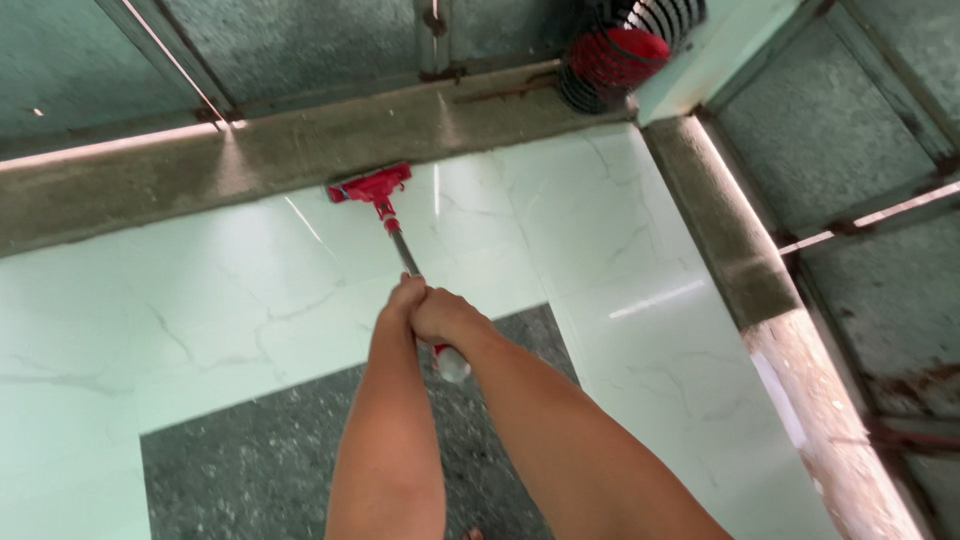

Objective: The person is mopping a tiled floor using a mop, dipping the mop into a red bucket of water to rinse it and then continuing to mop the floor surfaces.

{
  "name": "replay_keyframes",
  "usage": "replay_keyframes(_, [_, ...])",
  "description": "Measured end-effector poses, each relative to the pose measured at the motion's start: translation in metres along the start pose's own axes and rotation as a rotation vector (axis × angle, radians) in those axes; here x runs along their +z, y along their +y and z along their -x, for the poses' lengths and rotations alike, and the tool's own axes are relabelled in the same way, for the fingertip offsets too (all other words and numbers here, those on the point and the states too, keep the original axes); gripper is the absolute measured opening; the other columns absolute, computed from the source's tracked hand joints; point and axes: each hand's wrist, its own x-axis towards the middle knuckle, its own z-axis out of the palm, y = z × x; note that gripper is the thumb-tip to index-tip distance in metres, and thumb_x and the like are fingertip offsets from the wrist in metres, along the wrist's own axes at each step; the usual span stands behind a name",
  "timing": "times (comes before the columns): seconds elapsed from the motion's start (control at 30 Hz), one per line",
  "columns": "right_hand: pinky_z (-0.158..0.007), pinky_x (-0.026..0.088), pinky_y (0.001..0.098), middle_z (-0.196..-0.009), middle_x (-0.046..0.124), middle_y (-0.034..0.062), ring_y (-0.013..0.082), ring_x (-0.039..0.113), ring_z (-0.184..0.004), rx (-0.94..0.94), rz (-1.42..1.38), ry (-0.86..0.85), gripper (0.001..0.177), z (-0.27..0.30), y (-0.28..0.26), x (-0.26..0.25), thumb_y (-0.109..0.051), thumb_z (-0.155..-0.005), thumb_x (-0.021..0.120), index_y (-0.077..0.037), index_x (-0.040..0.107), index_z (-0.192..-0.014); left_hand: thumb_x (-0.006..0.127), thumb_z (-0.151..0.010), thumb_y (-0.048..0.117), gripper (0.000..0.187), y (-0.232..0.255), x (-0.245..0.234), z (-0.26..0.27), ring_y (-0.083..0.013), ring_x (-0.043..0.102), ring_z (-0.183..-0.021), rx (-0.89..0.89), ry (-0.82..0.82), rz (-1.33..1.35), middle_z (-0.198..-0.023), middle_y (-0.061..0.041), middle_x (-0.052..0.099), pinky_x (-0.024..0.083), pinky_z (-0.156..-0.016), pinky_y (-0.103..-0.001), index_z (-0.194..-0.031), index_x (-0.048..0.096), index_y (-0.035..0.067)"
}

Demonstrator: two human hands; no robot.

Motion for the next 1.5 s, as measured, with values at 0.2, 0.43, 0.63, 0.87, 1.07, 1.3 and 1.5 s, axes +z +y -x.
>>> replay_keyframes(0.2, [-0.093, 0.053, 0.0418, -0.127, 0.068, 0.0163, 0.029, 0.066, -0.111, -0.131, 0.066, -0.032, 0.056, -0.031, -0.017, 0.006, -0.031, -0.086, 0.069, -0.012, 0.06, -0.138, 0.047, -0.104, 0.029, 0.065, 0.018, -0.024, -0.011, -0.025, 0.058, -0.117, -0.014, -0.019, -0.037, -0.141, -0.018, 0.056, 0.048, -0.096, -0.038, -0.163, 0.023, 0.013])
replay_keyframes(0.43, [-0.095, 0.054, 0.0448, -0.129, 0.067, 0.017, 0.0306, 0.069, -0.114, 0.013, 0.061, -0.016, 0.056, -0.007, -0.041, -0.004, -0.028, -0.091, 0.062, -0.013, 0.055, -0.144, 0.047, -0.104, 0.028, 0.067, 0.019, -0.033, -0.014, -0.0259, 0.058, -0.114, 0.021, -0.009, -0.014, -0.136, -0.017, 0.055, 0.049, -0.093, -0.039, -0.163, 0.019, 0.015])
replay_keyframes(0.63, [-0.09, 0.06, 0.0475, -0.126, 0.073, 0.0223, 0.0352, 0.076, -0.107, 0.068, 0.011, -0.109, 0.052, 0.016, 0.001, 0.024, -0.032, -0.095, 0.054, -0.008, 0.058, -0.141, 0.047, -0.103, 0.026, 0.068, -0.033, -0.01, 0.025, -0.0267, 0.057, -0.111, 0.018, -0.004, 0.06, -0.133, -0.017, 0.054, 0.049, -0.09, -0.041, -0.163, 0.016, 0.017])
replay_keyframes(0.87, [-0.088, 0.06, 0.0485, -0.13, 0.068, 0.016, 0.0333, 0.073, -0.106, -0.008, 0.017, -0.011, 0.058, 0.067, 0.084, 0.079, -0.026, -0.093, 0.056, -0.024, 0.047, -0.151, 0.048, -0.102, 0.023, 0.069, -0.105, 0.042, 0.107, -0.0284, 0.056, -0.103, -0.08, -0.071, 0.387, -0.122, -0.017, 0.054, 0.049, -0.082, -0.043, -0.162, 0.015, 0.022])
replay_keyframes(1.07, [-0.08, 0.06, 0.0458, -0.127, 0.069, 0.0155, 0.032, 0.074, -0.098, 0.048, 0.109, -0.025, 0.063, 0.146, 0.157, 0.098, -0.027, -0.097, 0.064, -0.022, 0.038, -0.154, 0.045, -0.099, 0.008, 0.065, -0.149, 0.091, 0.184, -0.0322, 0.058, -0.097, -0.228, -0.07, 0.566, -0.118, -0.017, 0.055, 0.054, -0.073, -0.048, -0.157, 0.021, 0.023])
replay_keyframes(1.3, [-0.085, 0.061, 0.046, -0.129, 0.068, 0.016, 0.0309, 0.076, -0.099, 0.162, 0.154, -0.083, 0.073, 0.245, 0.219, 0.124, -0.025, -0.103, 0.039, -0.026, 0.002, -0.166, 0.041, -0.103, 0.014, 0.044, -0.209, 0.145, 0.265, -0.0365, 0.064, -0.099, -0.233, 0.105, 0.618, -0.129, -0.024, 0.056, 0.057, -0.07, -0.049, -0.144, 0.048, -0.001])
replay_keyframes(1.5, [-0.098, 0.054, 0.0456, -0.136, 0.064, 0.02, 0.0351, 0.067, -0.116, 0.099, 0.195, -0.029, 0.077, 0.256, 0.287, 0.18, -0.041, -0.101, 0.041, -0.027, 0.001, -0.166, 0.044, -0.104, 0.017, 0.048, -0.261, 0.156, 0.331, -0.0376, 0.063, -0.108, -0.262, 0.149, 0.761, -0.133, -0.02, 0.054, 0.059, -0.073, -0.046, -0.152, 0.043, 0.012])
